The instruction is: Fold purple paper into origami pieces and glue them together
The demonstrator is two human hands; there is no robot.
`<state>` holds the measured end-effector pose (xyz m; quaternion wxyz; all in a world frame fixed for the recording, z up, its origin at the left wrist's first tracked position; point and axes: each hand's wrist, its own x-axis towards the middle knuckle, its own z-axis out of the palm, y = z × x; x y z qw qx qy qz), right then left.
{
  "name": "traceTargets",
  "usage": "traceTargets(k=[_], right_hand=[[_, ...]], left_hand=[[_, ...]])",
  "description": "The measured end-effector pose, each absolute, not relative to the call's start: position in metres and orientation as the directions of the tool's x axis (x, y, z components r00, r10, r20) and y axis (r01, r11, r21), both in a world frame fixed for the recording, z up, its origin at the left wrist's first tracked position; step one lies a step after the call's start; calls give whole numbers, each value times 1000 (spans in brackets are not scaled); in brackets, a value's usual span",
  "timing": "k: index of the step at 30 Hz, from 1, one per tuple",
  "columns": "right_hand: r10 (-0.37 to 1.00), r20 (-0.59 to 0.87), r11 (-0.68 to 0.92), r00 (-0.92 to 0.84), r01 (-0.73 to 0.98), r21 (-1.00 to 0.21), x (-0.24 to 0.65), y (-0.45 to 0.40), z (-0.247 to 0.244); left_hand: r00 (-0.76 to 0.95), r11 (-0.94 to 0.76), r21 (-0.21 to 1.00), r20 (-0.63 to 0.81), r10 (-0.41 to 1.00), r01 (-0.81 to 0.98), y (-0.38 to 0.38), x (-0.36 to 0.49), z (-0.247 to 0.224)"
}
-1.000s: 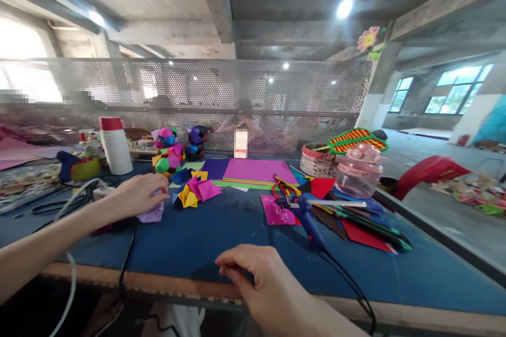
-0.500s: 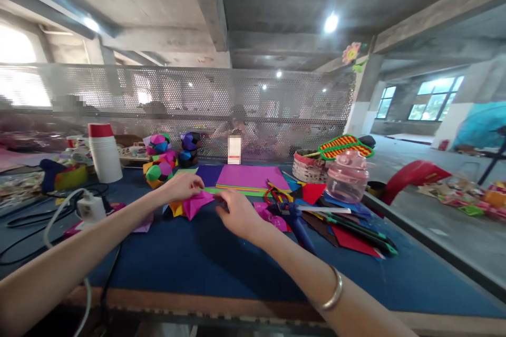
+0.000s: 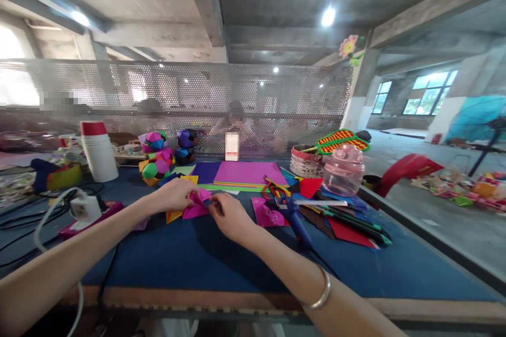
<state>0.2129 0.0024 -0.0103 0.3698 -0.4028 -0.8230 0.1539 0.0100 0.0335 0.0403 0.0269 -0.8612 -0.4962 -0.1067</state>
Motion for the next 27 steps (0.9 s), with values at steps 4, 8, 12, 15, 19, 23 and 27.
traceTargets(k=[4, 8, 12, 15, 19, 23, 27], right_hand=[[768, 487, 639, -415, 530, -557, 211, 2, -14], [778, 494, 626, -388, 548, -555, 217, 9, -19], [795, 517, 595, -318, 575, -561, 228, 18, -17], [799, 551, 573, -243, 585, -574, 235, 20, -11], [781, 590, 579, -204, 591, -562, 237, 17, -4], [757, 615, 607, -221, 586, -536, 235, 15, -5], [754, 618, 609, -222, 590, -530, 235, 16, -9]], left_hand=[[503, -552, 104, 301, 810, 828, 23, 31, 37], [536, -610, 174, 335, 775, 773, 17, 49, 42], [534, -629, 239, 361, 765, 740, 33, 44, 55], [412, -547, 230, 447, 794, 805, 54, 28, 54], [420, -524, 209, 392, 818, 826, 70, 13, 28], [456, -532, 199, 328, 827, 823, 73, 11, 4], [440, -534, 236, 354, 826, 812, 76, 8, 5]])
